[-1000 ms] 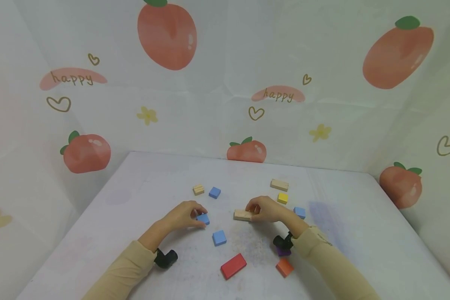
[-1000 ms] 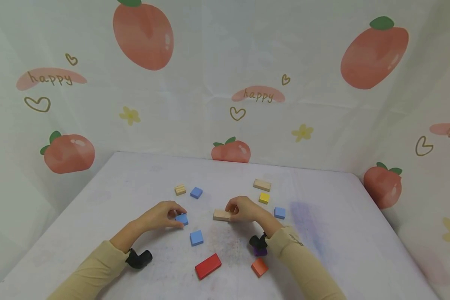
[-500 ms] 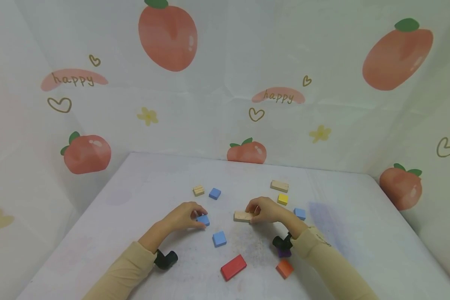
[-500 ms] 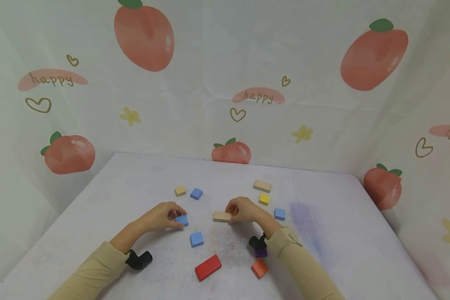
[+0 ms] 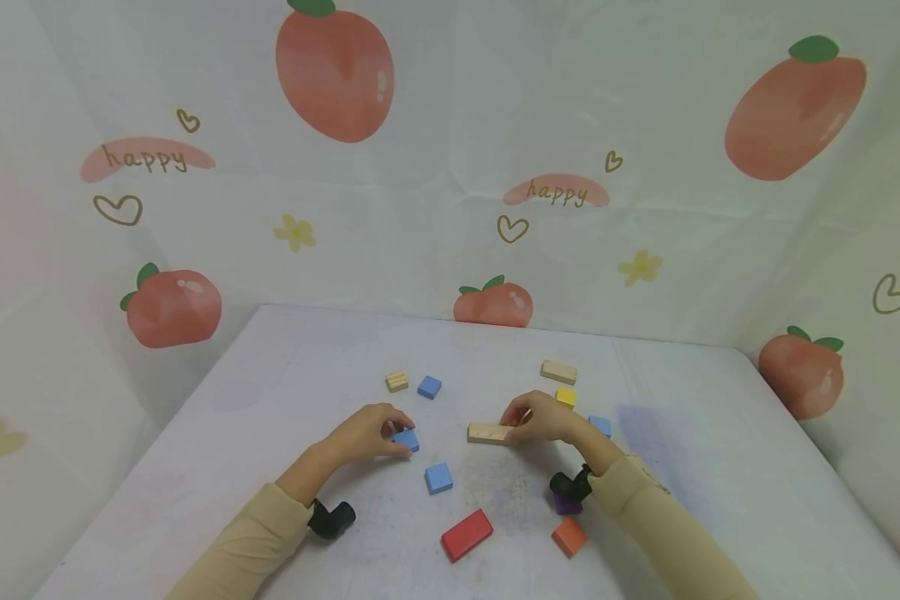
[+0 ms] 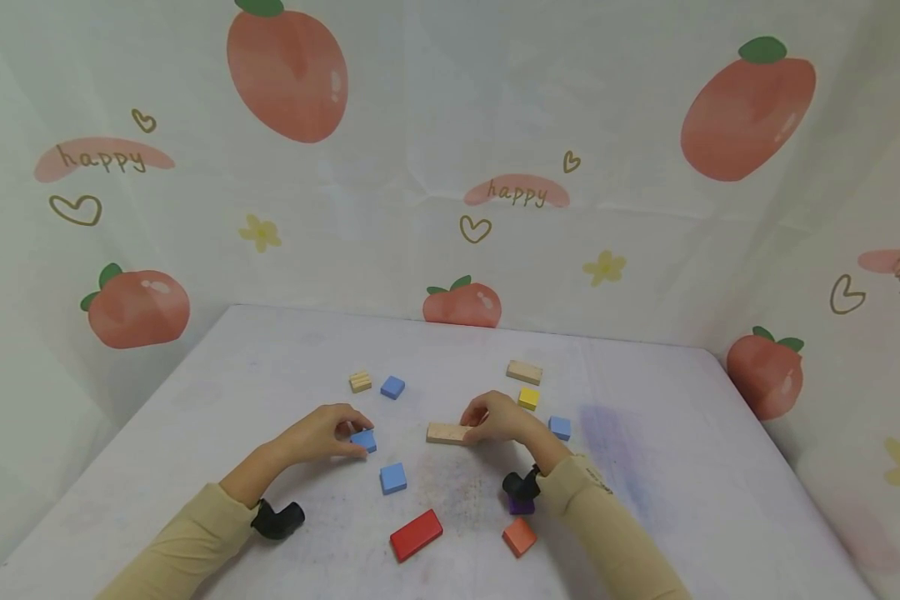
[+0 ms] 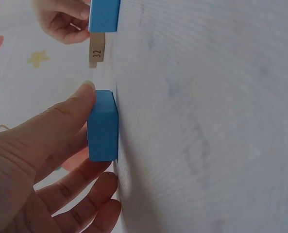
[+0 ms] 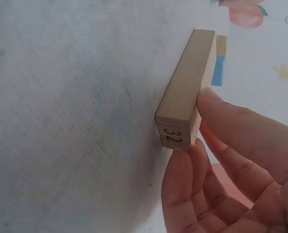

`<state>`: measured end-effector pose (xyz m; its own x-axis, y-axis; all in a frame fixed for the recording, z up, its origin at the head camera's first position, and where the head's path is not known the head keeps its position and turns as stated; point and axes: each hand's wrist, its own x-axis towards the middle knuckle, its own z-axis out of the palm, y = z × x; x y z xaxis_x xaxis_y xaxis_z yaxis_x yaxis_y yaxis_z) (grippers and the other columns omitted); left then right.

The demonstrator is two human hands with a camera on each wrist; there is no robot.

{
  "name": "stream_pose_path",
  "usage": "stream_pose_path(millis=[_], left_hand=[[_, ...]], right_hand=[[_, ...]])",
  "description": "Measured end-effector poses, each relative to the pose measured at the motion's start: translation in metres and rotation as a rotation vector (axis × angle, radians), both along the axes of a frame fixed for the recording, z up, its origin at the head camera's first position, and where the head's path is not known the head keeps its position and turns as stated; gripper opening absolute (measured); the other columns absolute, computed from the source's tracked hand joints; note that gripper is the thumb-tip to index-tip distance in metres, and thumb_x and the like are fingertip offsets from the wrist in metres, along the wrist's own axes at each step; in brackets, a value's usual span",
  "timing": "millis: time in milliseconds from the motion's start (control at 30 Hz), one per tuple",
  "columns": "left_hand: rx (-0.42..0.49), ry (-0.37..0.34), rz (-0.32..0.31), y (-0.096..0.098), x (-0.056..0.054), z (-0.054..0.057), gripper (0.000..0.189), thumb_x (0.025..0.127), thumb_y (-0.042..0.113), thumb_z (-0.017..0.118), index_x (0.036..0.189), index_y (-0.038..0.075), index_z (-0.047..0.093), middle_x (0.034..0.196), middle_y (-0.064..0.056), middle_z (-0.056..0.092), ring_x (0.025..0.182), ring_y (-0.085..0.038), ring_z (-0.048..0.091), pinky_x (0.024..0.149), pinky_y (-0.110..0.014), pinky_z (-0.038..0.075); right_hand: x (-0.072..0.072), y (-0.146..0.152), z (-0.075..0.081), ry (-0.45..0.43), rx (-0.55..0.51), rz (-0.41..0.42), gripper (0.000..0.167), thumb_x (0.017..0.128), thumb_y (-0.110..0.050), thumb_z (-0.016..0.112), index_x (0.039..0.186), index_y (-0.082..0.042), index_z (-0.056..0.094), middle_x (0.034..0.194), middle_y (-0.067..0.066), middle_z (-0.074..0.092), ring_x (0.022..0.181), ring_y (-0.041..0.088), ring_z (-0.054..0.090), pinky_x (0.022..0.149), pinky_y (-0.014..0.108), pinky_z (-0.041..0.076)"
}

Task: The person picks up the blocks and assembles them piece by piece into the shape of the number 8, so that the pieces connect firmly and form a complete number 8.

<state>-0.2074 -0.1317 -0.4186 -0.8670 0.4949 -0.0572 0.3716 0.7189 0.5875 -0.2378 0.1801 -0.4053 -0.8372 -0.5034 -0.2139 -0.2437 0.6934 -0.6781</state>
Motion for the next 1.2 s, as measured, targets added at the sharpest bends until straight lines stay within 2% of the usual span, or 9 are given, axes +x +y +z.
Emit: stream_pose_path(millis=[300, 767, 1000, 1200], left_hand=[[-0.003, 0.012, -0.022, -0.001, 0.0, -0.003, 0.038, 0.077, 0.026, 0.075, 0.109, 0.008, 0.067, 0.098, -0.003, 0.065, 0.082, -0.011, 0.052, 0.071, -0.022, 0.044], [0.014, 0.03, -0.055, 0.003, -0.002, -0.002, 0.037, 0.08, 0.02, 0.072, 0.113, 0.005, 0.066, 0.097, -0.005, 0.064, 0.076, -0.007, 0.052, 0.065, -0.017, 0.043], [0.019, 0.065, -0.073, 0.008, -0.007, 0.002, 0.038, 0.08, 0.019, 0.072, 0.114, 0.003, 0.065, 0.1, -0.006, 0.066, 0.077, -0.007, 0.055, 0.068, -0.017, 0.044], [0.037, 0.111, -0.123, 0.015, -0.013, 0.006, 0.036, 0.08, 0.017, 0.072, 0.112, 0.001, 0.065, 0.102, -0.007, 0.068, 0.08, -0.01, 0.059, 0.069, -0.017, 0.046]], right_hand=[[0.001, -0.001, 0.001, -0.03, 0.008, -0.035, 0.017, 0.077, -0.011, 0.073, 0.091, -0.002, 0.069, 0.082, 0.004, 0.062, 0.078, 0.011, 0.056, 0.067, 0.023, 0.045], [0.002, -0.004, 0.002, -0.059, 0.034, -0.078, 0.015, 0.078, -0.01, 0.073, 0.09, -0.003, 0.069, 0.08, 0.003, 0.06, 0.074, 0.012, 0.053, 0.061, 0.022, 0.043], [0.002, -0.003, 0.002, -0.056, -0.003, -0.068, 0.015, 0.077, -0.007, 0.072, 0.09, 0.0, 0.068, 0.078, 0.004, 0.059, 0.07, 0.011, 0.049, 0.059, 0.023, 0.041], [0.002, -0.002, 0.001, -0.053, -0.001, -0.064, 0.015, 0.078, -0.008, 0.072, 0.09, -0.001, 0.068, 0.078, 0.003, 0.06, 0.07, 0.011, 0.047, 0.06, 0.023, 0.04]])
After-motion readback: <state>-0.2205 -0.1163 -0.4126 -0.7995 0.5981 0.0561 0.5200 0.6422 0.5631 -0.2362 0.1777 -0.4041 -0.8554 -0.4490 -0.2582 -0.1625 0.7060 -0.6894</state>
